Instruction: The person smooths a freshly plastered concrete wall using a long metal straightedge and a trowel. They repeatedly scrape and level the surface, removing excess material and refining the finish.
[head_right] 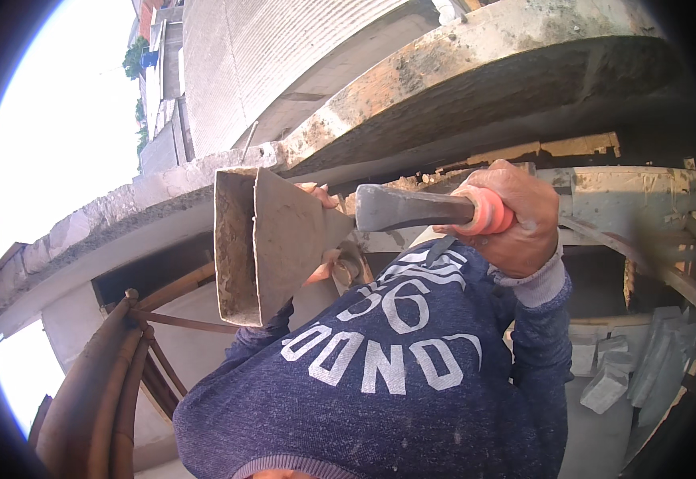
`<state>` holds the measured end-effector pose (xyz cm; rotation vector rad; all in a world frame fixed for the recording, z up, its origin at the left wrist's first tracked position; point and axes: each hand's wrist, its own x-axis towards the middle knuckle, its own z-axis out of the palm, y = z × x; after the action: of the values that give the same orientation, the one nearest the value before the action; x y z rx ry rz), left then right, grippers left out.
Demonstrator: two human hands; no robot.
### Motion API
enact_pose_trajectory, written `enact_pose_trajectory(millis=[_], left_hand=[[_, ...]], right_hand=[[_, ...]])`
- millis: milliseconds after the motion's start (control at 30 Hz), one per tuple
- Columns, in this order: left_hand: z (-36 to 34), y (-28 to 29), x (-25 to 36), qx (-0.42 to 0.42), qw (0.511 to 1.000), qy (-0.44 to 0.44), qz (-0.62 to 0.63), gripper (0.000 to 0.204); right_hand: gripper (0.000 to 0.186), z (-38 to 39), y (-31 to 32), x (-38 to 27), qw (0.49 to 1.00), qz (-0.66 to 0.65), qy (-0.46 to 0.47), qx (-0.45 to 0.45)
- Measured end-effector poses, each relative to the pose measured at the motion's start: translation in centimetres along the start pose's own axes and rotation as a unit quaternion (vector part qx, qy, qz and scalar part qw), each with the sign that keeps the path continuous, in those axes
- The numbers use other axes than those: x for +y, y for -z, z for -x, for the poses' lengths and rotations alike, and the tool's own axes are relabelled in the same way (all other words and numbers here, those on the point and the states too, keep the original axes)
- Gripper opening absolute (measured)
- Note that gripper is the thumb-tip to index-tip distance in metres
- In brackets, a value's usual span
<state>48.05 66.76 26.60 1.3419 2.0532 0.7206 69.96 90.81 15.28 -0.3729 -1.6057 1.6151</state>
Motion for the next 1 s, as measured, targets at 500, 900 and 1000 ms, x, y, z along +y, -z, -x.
enact_pose_trajectory(millis=[500,900,1000], left_hand=[[-3.8,0.8,2.1,-0.013,0.997,-0.046,-0.065,0.071],[-6.5,-4.5,1.2,0.125,0.981,-0.109,-0.105,0.088],[-7.0,-6.4,0.3,0.154,0.969,-0.137,-0.138,0.097]], right_hand=[[0.041,2.1,-1.2,-0.2,0.998,0.013,-0.054,0.006],[0.062,7.8,-2.8,-1.7,0.986,0.01,-0.102,0.132],[0.065,9.6,-3.5,-3.7,0.967,-0.099,-0.137,0.191]])
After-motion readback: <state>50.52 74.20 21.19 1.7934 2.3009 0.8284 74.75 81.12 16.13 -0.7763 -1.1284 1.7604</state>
